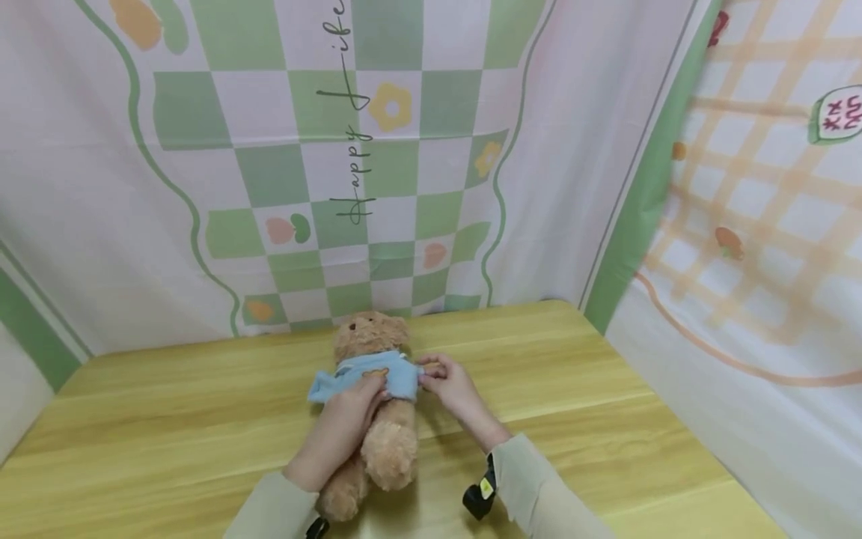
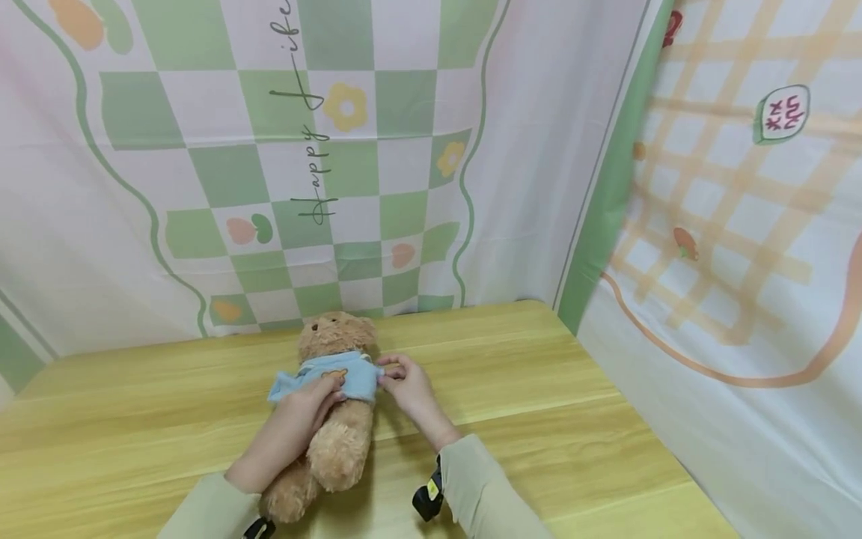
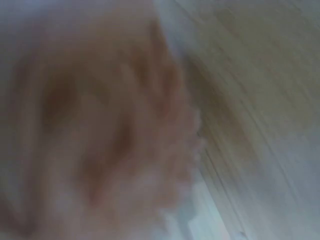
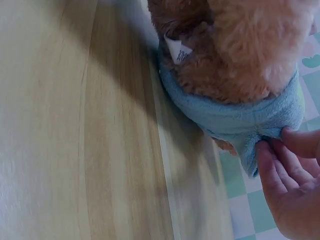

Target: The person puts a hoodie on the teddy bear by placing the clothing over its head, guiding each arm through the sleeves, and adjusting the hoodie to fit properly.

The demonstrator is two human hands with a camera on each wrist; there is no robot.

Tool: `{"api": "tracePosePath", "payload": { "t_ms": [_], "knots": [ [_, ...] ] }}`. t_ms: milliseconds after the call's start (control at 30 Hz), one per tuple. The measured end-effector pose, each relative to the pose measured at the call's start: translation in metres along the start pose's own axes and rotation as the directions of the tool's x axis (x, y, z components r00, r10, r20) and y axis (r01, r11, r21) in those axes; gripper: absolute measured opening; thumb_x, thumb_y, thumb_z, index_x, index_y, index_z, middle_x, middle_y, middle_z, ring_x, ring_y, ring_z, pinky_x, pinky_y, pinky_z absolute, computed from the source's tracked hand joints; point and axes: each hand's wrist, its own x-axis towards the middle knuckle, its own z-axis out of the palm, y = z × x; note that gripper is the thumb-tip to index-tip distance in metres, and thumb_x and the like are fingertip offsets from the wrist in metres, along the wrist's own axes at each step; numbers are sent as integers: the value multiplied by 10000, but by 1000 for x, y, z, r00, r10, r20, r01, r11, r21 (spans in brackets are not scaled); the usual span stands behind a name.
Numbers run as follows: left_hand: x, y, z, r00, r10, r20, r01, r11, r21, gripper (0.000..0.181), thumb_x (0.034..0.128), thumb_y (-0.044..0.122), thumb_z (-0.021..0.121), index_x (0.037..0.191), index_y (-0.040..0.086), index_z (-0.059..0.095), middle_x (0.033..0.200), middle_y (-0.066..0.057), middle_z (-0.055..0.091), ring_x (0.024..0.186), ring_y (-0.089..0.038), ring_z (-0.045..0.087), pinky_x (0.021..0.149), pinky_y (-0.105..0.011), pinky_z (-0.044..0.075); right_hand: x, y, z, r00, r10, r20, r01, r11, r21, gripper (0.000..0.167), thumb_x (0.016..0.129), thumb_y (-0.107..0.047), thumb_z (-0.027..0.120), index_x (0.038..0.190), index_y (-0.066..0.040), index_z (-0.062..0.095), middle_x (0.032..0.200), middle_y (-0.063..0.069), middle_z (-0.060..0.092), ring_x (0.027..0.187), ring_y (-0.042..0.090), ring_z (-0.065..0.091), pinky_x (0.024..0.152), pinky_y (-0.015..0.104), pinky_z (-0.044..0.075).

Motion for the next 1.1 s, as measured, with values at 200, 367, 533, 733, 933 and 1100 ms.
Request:
{"api": "tracePosePath", "payload": {
  "t_ms": [200, 367, 533, 733, 933, 1100],
  "knots": [
    [-1, -1, -1, 1000, 1, 30, -1, 1000, -3, 116, 955, 149, 566, 1035, 85, 621, 1198, -110, 649, 1077, -279, 647, 899, -372, 543, 1, 2, -4, 999, -21, -41, 20, 1000, -19, 222, 859, 83, 604, 1075, 87, 554, 888, 255, 683, 758, 196, 661, 681, 247, 512],
    [-3, -2, -1, 998, -7, 55, 5, 999, 41, 89, 962, 156, 558, 992, 83, 598, 1091, -85, 648, 998, -239, 648, 848, -353, 550, 0, 4, -8, 998, 26, 55, -24, 999, -35, 244, 907, -32, 598, 1098, 117, 563, 965, 248, 668, 842, 227, 657, 771, 333, 553],
    [-4, -4, -2, 996, -45, 78, 41, 997, 60, 93, 994, 158, 499, 988, 88, 560, 1032, -58, 610, 951, -191, 619, 810, -324, 536, -2, 6, -11, 978, 17, 209, 22, 983, -183, 370, 987, -189, 513, 1179, 117, 593, 1113, 267, 649, 1021, 339, 636, 870, 408, 541],
    [-3, -2, -2, 992, -89, 85, 82, 993, 83, 135, 1013, 148, 448, 1043, 66, 551, 1108, -99, 617, 1019, -225, 616, 842, -346, 533, 1, 6, -9, 978, -56, 202, 104, 966, -236, 280, 968, -147, 526, 1070, 79, 658, 1085, 241, 646, 981, 267, 604, 817, 321, 500],
    [0, 3, 0, 993, -61, 104, 49, 993, 111, 229, 956, 313, 556, 1069, 116, 585, 1055, -62, 622, 1030, -264, 608, 851, -383, 531, -2, -1, -9, 988, -51, 144, 87, 962, -260, 200, 920, -108, 569, 870, 60, 665, 1103, 199, 572, 1006, 284, 549, 821, 326, 463],
    [0, 3, 1, 999, 30, 38, -38, 972, 231, 277, 849, 355, 653, 1037, 159, 601, 903, -38, 581, 824, -208, 599, 655, -296, 525, -3, 1, -7, 998, -1, 70, 13, 987, -162, 171, 917, -137, 615, 919, 20, 682, 1161, 151, 559, 972, 221, 511, 745, 264, 417]
  ]
}}
